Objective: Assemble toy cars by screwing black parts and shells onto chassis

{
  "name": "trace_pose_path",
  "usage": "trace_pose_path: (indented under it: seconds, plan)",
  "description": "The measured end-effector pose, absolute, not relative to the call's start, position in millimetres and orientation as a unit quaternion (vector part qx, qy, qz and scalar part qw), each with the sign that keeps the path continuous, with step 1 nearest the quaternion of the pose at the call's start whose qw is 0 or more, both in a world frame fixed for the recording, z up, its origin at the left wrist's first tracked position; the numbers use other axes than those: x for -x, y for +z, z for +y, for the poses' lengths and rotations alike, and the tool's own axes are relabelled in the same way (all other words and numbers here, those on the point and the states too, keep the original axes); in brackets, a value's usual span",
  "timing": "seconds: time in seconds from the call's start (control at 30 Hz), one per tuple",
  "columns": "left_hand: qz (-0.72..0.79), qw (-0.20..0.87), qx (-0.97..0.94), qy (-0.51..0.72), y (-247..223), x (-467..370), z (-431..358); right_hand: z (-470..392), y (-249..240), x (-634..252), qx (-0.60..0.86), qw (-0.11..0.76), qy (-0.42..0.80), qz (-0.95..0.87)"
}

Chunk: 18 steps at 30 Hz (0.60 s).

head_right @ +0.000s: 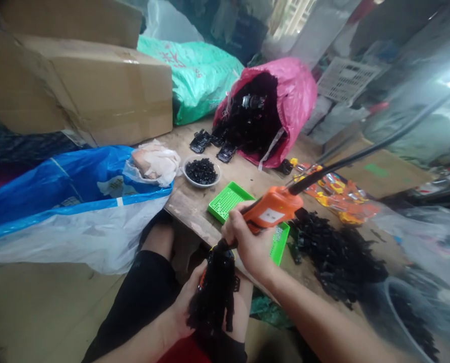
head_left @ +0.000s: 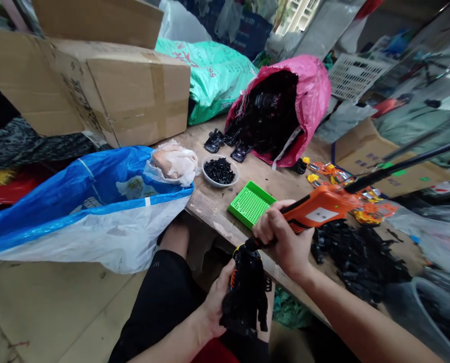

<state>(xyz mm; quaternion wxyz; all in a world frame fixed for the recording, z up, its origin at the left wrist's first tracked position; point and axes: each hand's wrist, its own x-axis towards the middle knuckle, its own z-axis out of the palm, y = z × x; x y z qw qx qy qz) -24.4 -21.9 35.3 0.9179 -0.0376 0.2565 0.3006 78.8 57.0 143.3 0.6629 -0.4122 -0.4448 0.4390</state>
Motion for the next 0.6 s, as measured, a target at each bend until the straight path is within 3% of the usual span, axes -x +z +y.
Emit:
trace_pose_path:
  seconds: [0.17,0.4,0.6]
  plan:
    - [0.256,0.915,0.052,0.308,35,21,-19,64,157,-87,0.385,0.634,0.479,-0.469]
    - [0.289,0.919,0.067,0.258,32,24,-22,103,155,-96,0.407,0.718,0.325,-0.461]
    - [0.283,0.925,0.061,0.245,38,24,-20,136,127,-106,0.410,0.740,0.288,-0.450]
